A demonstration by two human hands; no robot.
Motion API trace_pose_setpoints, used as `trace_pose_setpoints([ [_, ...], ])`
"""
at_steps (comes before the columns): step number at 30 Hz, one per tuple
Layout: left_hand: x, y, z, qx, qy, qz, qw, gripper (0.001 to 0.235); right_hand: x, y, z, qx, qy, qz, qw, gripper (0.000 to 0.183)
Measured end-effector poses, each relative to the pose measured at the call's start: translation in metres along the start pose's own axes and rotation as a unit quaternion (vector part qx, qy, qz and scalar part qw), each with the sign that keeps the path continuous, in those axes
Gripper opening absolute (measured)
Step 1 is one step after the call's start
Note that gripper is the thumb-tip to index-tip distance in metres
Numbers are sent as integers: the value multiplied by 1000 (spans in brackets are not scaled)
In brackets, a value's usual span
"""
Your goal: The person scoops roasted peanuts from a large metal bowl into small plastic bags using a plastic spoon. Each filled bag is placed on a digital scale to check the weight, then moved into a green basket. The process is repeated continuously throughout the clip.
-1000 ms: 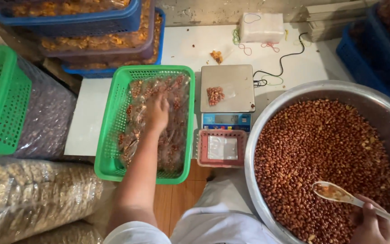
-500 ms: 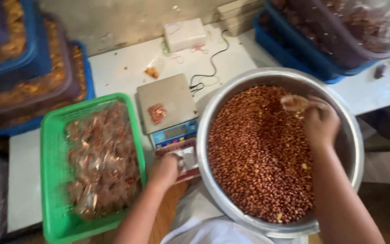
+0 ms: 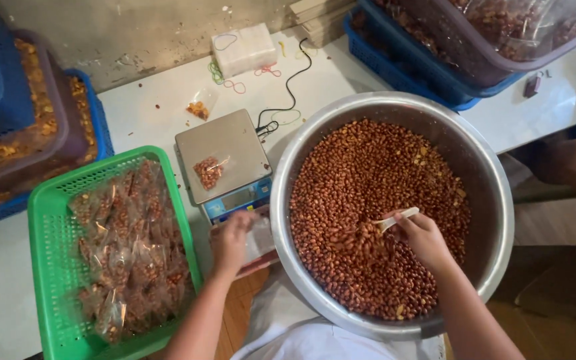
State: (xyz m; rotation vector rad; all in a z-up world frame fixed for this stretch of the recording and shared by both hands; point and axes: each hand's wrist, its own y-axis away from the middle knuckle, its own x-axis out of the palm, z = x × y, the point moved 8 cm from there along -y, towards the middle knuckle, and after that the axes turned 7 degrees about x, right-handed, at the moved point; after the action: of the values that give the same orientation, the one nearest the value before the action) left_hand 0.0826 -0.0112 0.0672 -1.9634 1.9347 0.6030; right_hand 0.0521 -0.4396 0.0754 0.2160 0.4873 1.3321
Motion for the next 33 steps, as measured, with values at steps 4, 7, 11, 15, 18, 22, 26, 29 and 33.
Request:
trace_pose_setpoints([
  [4,-17,17,-102,28,280,-133,951,7,-9,38,36,-51,-84,-51,994,25],
  [7,50,23,-113,36,390,54,919,15,-16,53,62,-79,-86,-70,991,23],
  [11,103,56,-141,122,285,182,933,24,-17,84,115,-134,-85,-95,983,22],
  [15,128,60,-136,94,222,220,945,42,-3,108,141,-256,31,-53,965,23],
  [18,147,56,-126,105,167,239,951,48,15,125,141,-373,137,-27,917,24],
  [22,123,51,-168,84,179,299,934,56,-4,147,149,-457,186,-94,865,36],
  [26,123,17,-143,47,394,301,867,36,-28,128,120,-371,213,-197,882,36],
  [29,53,-43,-147,187,485,176,836,12,-33,95,66,-286,260,-199,900,25],
  [33,-53,-128,-99,213,64,-109,969,13,-20,88,9,13,196,-133,972,27],
])
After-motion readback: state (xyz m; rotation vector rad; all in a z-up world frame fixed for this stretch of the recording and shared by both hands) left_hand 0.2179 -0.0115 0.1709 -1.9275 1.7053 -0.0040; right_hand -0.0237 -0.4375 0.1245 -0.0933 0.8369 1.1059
